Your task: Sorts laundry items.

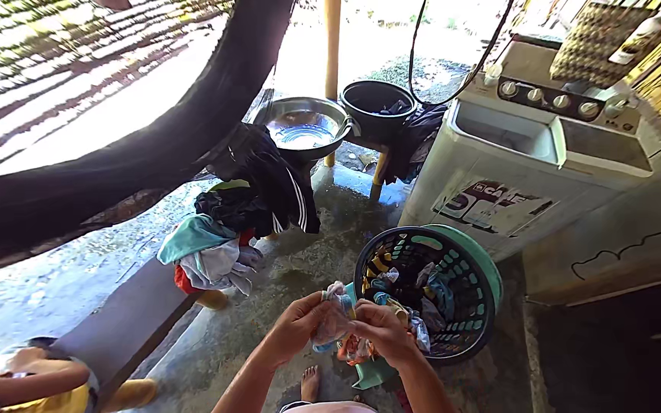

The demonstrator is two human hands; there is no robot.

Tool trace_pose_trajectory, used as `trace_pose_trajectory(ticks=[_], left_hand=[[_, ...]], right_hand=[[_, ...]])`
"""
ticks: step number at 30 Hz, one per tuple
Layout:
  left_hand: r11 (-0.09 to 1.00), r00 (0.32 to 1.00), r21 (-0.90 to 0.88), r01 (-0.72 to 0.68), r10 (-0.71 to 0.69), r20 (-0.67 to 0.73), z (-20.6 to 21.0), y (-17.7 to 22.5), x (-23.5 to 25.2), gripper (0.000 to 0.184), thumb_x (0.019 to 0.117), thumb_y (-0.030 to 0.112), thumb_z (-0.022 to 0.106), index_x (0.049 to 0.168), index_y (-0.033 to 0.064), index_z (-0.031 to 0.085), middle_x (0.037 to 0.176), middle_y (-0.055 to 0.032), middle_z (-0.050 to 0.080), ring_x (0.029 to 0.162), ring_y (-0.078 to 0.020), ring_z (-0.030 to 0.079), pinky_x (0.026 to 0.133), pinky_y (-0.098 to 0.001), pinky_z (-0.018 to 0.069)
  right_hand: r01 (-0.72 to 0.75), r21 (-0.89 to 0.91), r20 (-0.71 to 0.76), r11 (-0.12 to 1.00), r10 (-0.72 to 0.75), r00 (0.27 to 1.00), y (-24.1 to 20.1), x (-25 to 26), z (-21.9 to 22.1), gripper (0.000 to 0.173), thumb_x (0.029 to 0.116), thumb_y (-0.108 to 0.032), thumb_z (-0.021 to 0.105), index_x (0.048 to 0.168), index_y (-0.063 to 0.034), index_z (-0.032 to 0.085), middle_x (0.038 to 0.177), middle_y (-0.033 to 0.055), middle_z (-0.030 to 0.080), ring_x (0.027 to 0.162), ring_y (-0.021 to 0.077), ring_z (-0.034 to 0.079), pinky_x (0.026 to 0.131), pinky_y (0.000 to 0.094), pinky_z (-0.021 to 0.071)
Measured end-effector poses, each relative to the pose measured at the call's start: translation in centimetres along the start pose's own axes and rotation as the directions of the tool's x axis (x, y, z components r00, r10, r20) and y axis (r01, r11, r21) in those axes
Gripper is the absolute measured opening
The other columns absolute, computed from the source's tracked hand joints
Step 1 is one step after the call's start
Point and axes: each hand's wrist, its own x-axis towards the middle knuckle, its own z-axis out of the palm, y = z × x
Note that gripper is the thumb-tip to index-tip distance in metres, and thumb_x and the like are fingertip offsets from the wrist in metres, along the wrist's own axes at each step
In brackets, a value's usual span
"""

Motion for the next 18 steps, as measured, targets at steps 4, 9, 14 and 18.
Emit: trace_pose_trajectory(ticks=[4, 9, 14, 18], left_hand=[[0.998, 0.990, 0.006, 0.061, -0.062, 0.127, -0.6, -1.5, -0.2, 0.017, 0.1053, 0.019, 0.049, 0.114, 0.0110, 0.061, 0.089, 0.0054, 0.073, 0.072, -0.0014, 0.066, 0.061, -0.0175, 0.0526], [0.957, 0.927, 0.287, -0.034, -0.078, 0.367, -0.2, -4.2, 0.1, 0.034, 0.0936, 0.029, 0.071, 0.117, 0.0046, 0.067, 0.105, 0.0023, 0.070, 0.098, -0.0021, 0.065, 0.087, -0.0246, 0.0539], [0.860, 0.981, 0.484, -0.164, 0.092, 0.169, 1.7, -6.4, 0.3, 0.050, 0.0899, 0.033, 0.075, 0.125, -0.0008, 0.063, 0.122, -0.0146, 0.066, 0.116, -0.0198, 0.062, 0.100, -0.0401, 0.0511], [0.676, 0.954, 0.721, -0.150, -0.094, 0.286, 2.0, -9.5, 1.2, 0.043, 0.0957, 0.032, 0.069, 0.121, -0.0017, 0.067, 0.116, -0.0198, 0.070, 0.115, -0.0329, 0.066, 0.102, -0.0555, 0.0485]], right_hand=[[-0.082, 0.307, -0.093, 0.948, 0.116, 0.989, -0.3, -0.1, -0.5, 0.015, 0.0927, -0.006, 0.061, 0.081, -0.0098, 0.069, 0.082, -0.0048, 0.065, 0.077, 0.0028, 0.062, 0.075, 0.0226, 0.0551], [-0.105, 0.444, -0.134, 0.890, 0.182, 0.974, -0.6, -0.1, -0.4, 0.017, 0.0940, -0.003, 0.057, 0.082, -0.0063, 0.070, 0.079, 0.0010, 0.071, 0.075, 0.0056, 0.067, 0.074, 0.0243, 0.0578], [-0.085, 0.388, -0.159, 0.918, 0.158, 0.975, -1.1, 0.0, -0.3, 0.017, 0.0925, -0.002, 0.060, 0.079, -0.0064, 0.070, 0.078, -0.0007, 0.068, 0.072, 0.0040, 0.064, 0.071, 0.0219, 0.0556], [-0.055, 0.382, -0.177, 0.923, 0.131, 0.975, -1.9, 0.1, -0.3, 0.017, 0.0921, -0.001, 0.061, 0.079, -0.0060, 0.070, 0.079, -0.0007, 0.067, 0.073, 0.0047, 0.063, 0.071, 0.0223, 0.0560]])
